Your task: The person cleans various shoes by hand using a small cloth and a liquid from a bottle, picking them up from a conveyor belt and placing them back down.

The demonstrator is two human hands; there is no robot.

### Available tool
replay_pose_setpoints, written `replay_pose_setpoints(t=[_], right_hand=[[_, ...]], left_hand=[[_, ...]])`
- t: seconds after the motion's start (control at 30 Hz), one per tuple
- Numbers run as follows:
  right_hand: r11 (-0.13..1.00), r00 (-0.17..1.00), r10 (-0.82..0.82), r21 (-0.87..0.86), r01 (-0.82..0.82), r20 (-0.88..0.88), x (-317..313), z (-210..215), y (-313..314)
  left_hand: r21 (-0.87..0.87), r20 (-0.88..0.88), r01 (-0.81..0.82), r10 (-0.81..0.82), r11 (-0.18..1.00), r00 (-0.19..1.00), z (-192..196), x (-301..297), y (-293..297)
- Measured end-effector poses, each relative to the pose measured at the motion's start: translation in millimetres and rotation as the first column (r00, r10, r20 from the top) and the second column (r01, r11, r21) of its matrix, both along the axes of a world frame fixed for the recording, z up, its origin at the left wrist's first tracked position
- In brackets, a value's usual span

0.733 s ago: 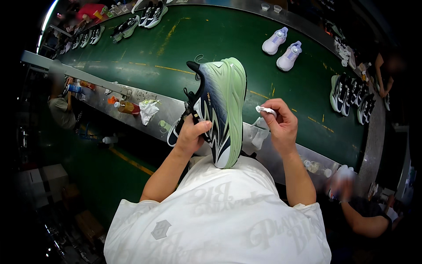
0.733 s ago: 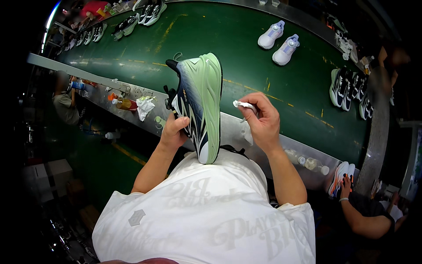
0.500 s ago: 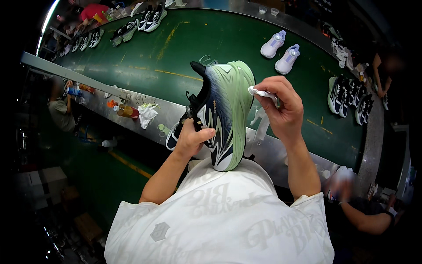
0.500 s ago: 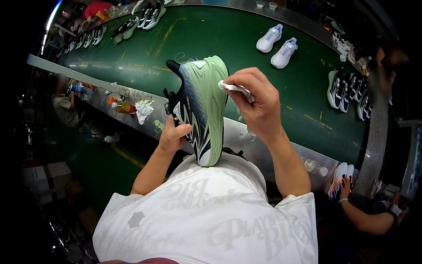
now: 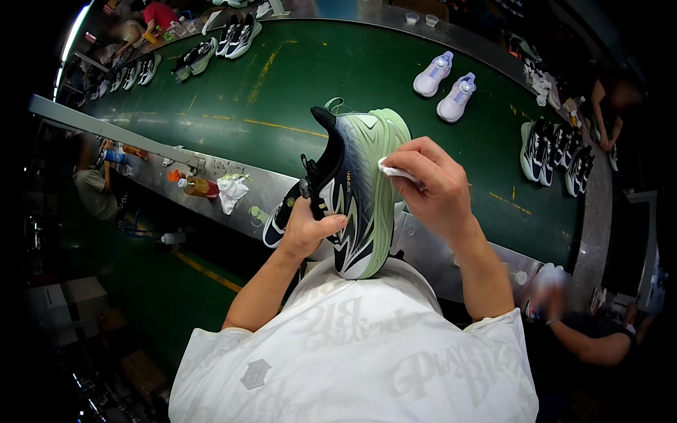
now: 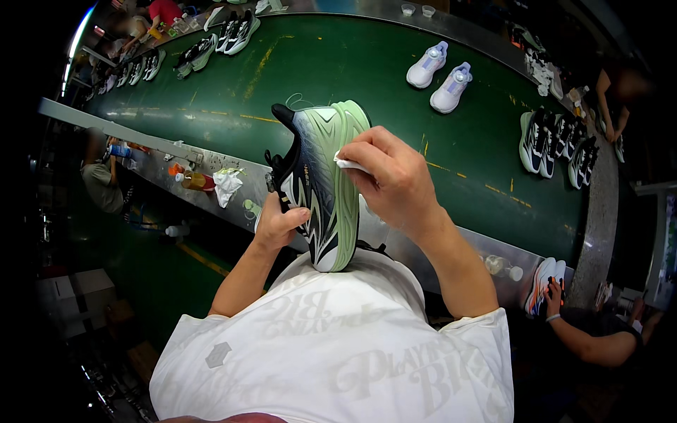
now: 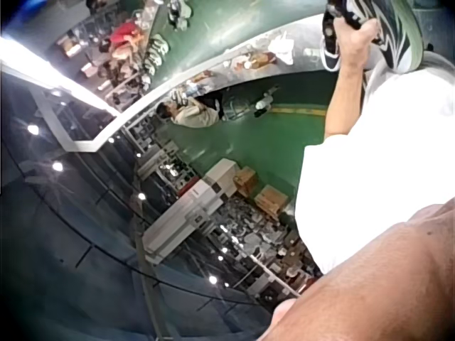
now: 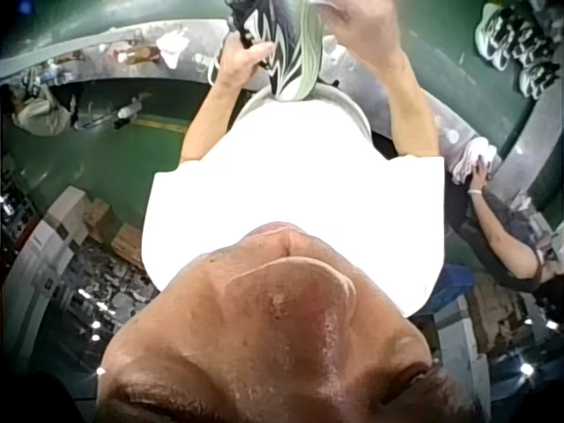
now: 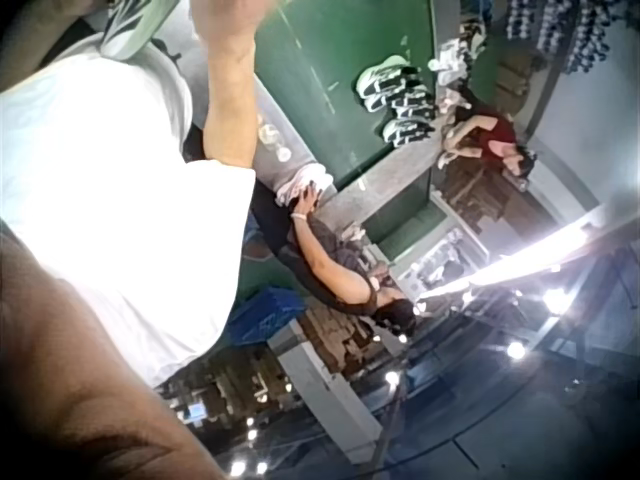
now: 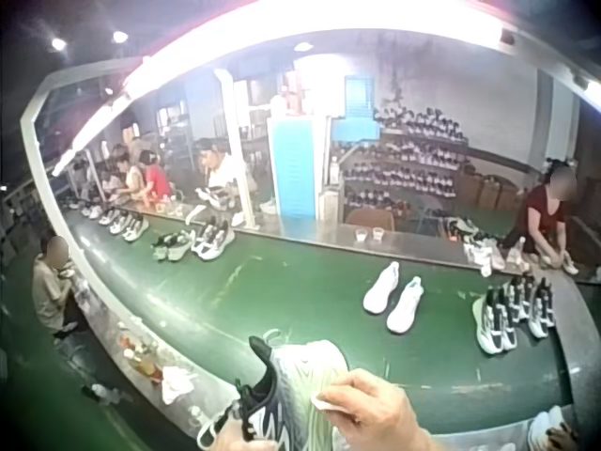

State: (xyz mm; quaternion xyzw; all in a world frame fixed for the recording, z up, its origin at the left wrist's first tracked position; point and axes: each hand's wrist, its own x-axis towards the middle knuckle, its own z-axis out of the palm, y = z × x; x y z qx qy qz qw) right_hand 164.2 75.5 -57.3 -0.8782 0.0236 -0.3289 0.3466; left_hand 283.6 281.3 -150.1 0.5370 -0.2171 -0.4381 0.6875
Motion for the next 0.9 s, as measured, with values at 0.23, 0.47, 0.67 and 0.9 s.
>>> replay_pose_setpoints(t=[0.23, 0.47, 0.67, 0.9], right_hand=[[0.987, 0.991, -0.109, 0.125, 0.098, 0.079, 20.6, 11.1, -28.9], [0.988, 0.994, -0.111, 0.110, 0.110, 0.010, -3.2, -3.7, -16.9], [0.977, 0.997, -0.035, 0.211, 0.020, 0.066, -10.1, -30.7, 4.8], [0.979, 1.000, -0.013, 0.204, 0.012, 0.003, -15.9, -41.3, 17.9]], left_hand=[[-0.032, 0.039, 0.052, -0.051, 0.998, 0.998, 8.6, -3.6, -5.5], [0.124, 0.119, 0.008, -0.023, 0.992, 0.993, -5.2, -5.4, 1.2], [0.046, 0.019, -0.048, 0.047, 0.998, 0.999, -4.1, -3.1, 1.1], [-0.016, -0.098, -0.032, 0.030, 0.999, 0.995, -1.1, -5.1, -3.1]])
